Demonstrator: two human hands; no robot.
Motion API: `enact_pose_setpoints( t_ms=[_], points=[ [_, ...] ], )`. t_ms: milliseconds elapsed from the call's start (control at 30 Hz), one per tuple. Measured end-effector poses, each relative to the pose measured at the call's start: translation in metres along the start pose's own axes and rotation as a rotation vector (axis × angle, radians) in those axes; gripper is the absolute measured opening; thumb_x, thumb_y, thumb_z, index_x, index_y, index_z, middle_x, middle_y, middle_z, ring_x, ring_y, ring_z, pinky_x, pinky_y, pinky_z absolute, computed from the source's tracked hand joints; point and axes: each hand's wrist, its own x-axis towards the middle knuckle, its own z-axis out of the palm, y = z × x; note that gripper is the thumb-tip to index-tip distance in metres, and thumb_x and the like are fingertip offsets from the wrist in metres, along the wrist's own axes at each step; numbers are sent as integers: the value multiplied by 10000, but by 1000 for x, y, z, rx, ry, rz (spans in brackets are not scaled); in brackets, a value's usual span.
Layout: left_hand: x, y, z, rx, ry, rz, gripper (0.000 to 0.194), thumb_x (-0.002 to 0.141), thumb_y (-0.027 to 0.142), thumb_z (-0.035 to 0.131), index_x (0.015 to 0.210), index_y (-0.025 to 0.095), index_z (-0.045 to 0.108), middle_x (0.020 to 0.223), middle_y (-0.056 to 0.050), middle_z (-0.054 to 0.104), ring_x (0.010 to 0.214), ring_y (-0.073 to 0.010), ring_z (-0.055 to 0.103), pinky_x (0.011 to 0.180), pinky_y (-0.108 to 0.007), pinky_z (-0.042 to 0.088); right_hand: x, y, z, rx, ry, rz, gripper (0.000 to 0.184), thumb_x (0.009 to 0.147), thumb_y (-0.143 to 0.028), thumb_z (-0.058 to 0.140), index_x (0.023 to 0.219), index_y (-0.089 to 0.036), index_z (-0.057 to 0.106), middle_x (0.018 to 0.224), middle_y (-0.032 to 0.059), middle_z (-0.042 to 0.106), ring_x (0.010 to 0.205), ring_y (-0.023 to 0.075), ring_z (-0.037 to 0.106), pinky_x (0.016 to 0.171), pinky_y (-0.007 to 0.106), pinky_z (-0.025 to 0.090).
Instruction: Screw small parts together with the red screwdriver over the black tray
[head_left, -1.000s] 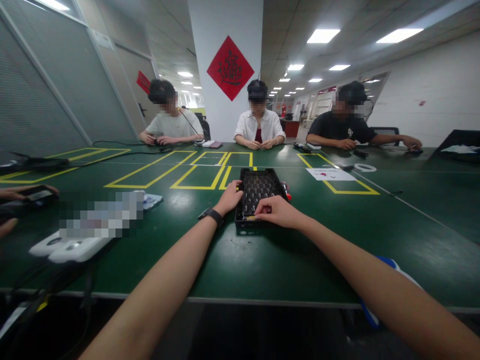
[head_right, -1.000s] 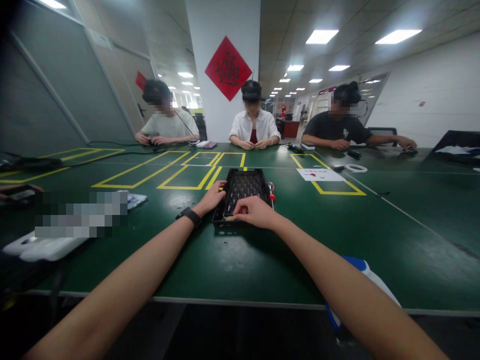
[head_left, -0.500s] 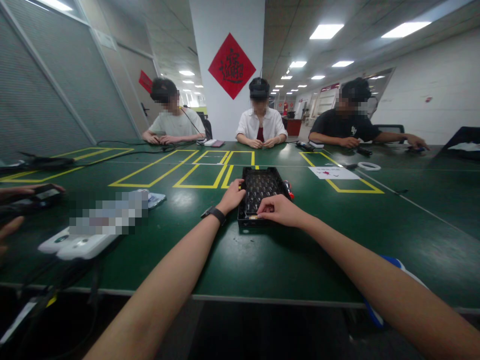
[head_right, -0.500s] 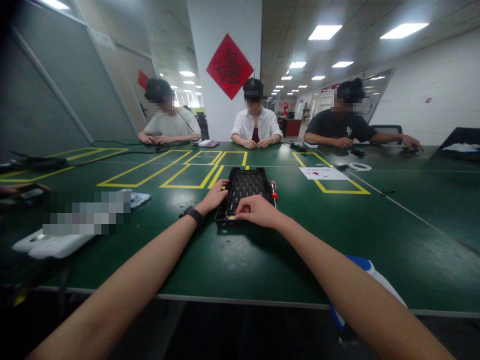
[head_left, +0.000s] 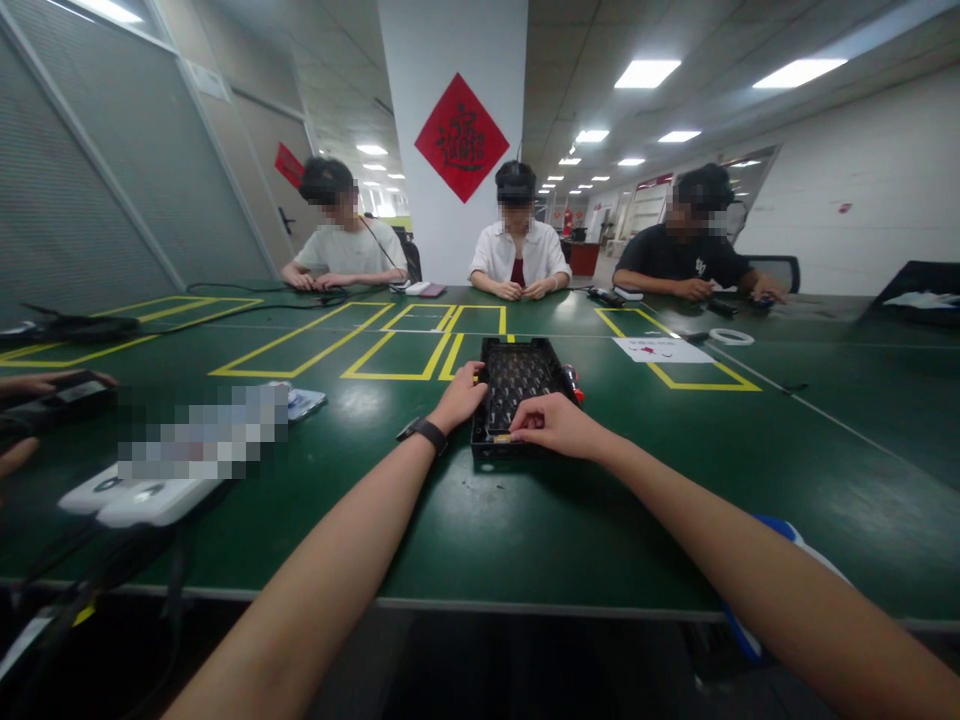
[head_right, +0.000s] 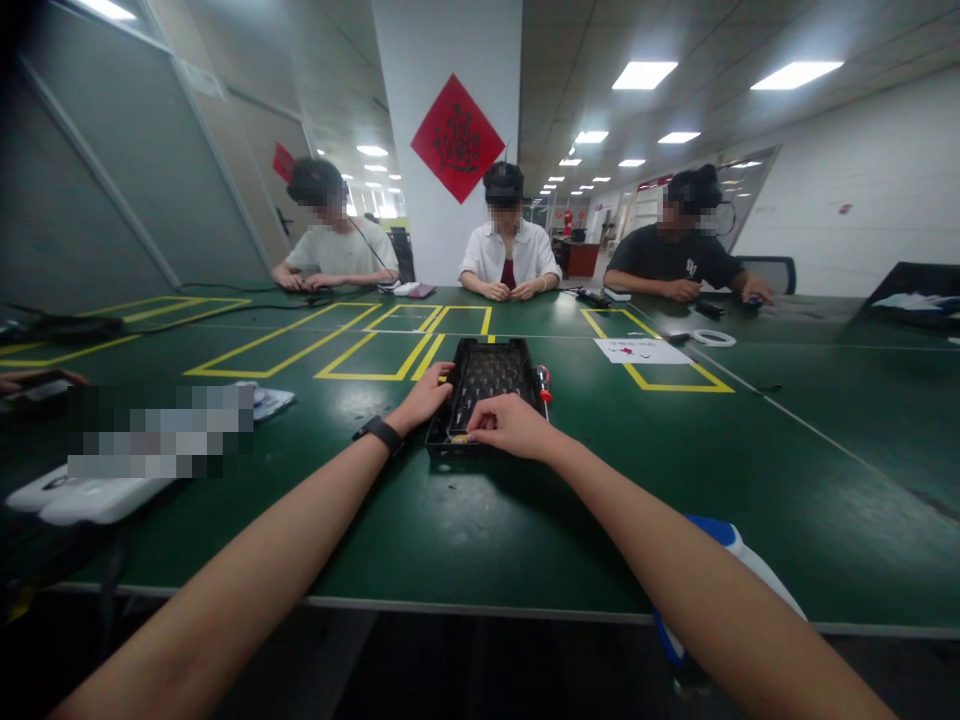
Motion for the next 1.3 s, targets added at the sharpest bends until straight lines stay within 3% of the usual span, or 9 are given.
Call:
enact_pose_setpoints(
  t_ms=[1300],
  points=[
    [-1,2,0,26,-1,6,474,695,146,425,1167,132,468,1174,-114,510,1120,-213,473,1002,-390,364,1,6,0,52,3,11,243,708,-357,650,777,-124,653,658,21,622,586,96,541,553,202,420]
  ],
)
